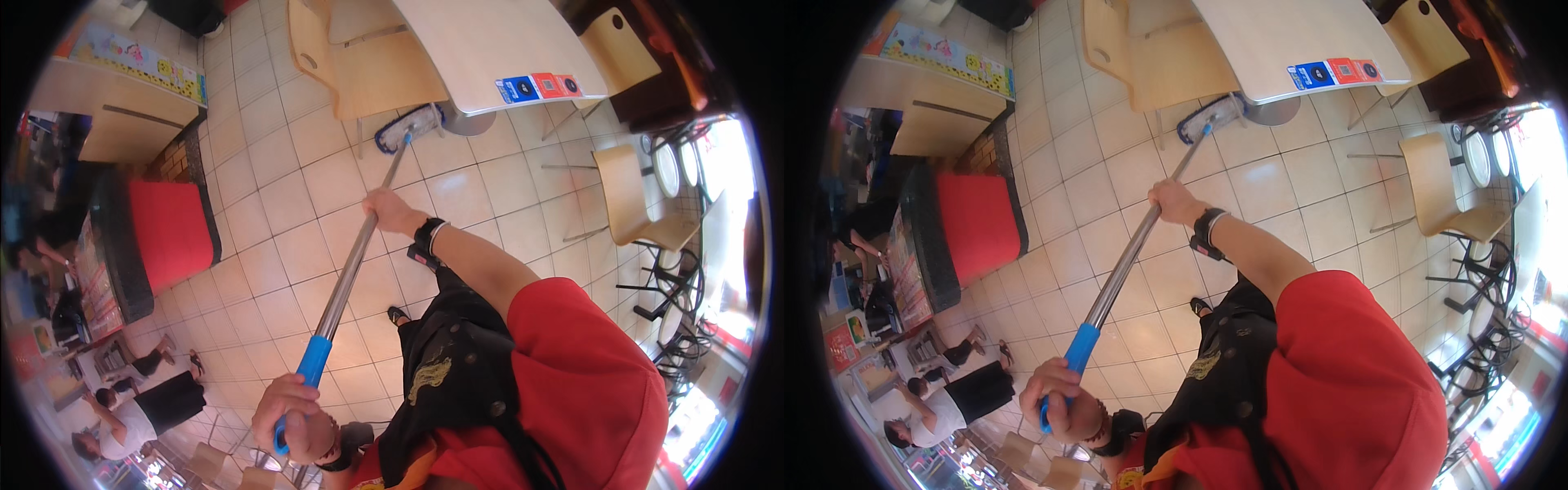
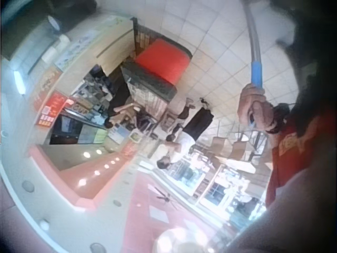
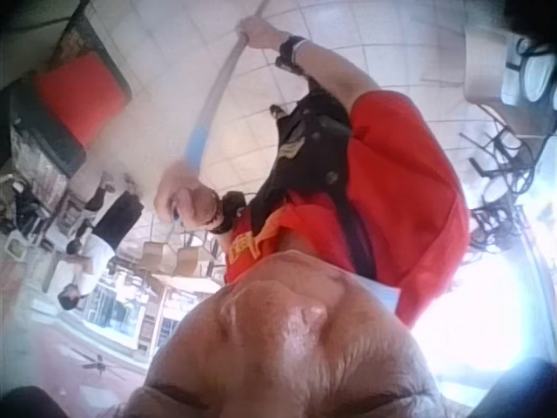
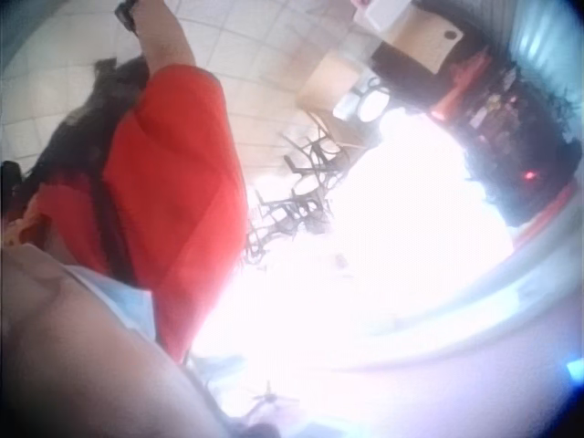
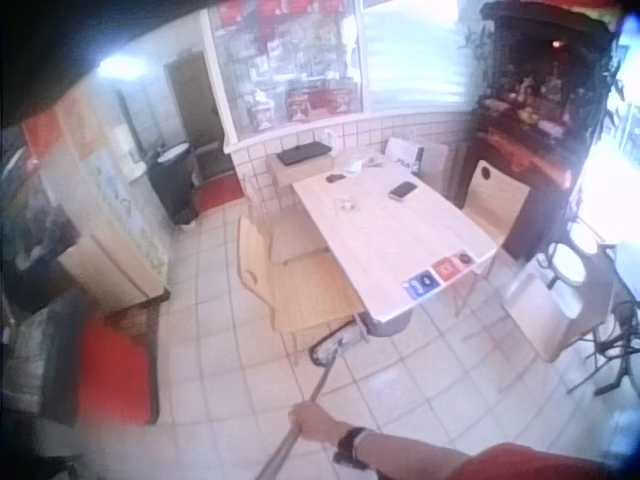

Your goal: The person is using a mop to clean the floor of a restaurant.

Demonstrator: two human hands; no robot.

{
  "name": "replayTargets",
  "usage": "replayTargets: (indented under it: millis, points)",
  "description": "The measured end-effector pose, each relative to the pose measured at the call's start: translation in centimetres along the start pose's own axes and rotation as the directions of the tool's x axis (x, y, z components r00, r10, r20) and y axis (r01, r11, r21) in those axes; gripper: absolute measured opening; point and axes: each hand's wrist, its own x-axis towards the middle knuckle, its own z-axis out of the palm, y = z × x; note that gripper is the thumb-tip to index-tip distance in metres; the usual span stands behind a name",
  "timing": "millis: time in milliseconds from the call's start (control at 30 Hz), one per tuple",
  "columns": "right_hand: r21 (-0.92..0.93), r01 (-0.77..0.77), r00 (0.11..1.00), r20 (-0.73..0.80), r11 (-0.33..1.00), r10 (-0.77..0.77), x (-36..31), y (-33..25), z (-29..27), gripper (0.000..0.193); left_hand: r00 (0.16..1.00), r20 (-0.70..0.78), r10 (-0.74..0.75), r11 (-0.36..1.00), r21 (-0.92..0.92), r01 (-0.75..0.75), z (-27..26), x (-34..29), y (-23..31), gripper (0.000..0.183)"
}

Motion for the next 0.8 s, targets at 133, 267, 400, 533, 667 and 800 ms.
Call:
replayTargets:
  millis: [133,267,400,533,667,800]
  points:
    - [0.012,-0.025,0.995,0.094,1.000,0.024,-3.8,-6.4,2.2,0.010,0.993,0.115,-0.014,0.996,0.090,0.004,-5.2,-1.5,4.5,0.025]
    - [0.033,-0.036,0.995,0.099,0.999,0.033,-8.5,-14.0,6.6,0.007,0.977,0.212,0.001,0.995,0.101,-0.023,-11.7,-2.7,9.6,0.022]
    - [0.065,-0.009,0.969,0.246,0.998,-0.007,-13.0,-21.4,9.9,0.007,0.858,0.513,0.009,0.999,0.041,-0.035,-18.7,-3.5,15.0,0.023]
    - [0.038,0.178,0.889,0.422,0.983,-0.178,-14.7,-28.2,11.2,0.007,0.943,0.272,0.192,0.980,-0.009,-0.198,-23.0,-6.2,18.3,0.013]
    - [0.109,0.283,0.805,0.512,0.953,-0.298,-14.0,-34.2,14.1,0.008,0.931,-0.047,0.361,0.929,0.101,-0.355,-27.1,-9.7,21.5,0.020]
    - [0.120,0.273,0.811,0.505,0.955,-0.295,-12.6,-35.1,16.2,0.008,0.917,-0.238,0.319,0.939,0.207,-0.273,-28.1,-11.7,20.7,0.024]
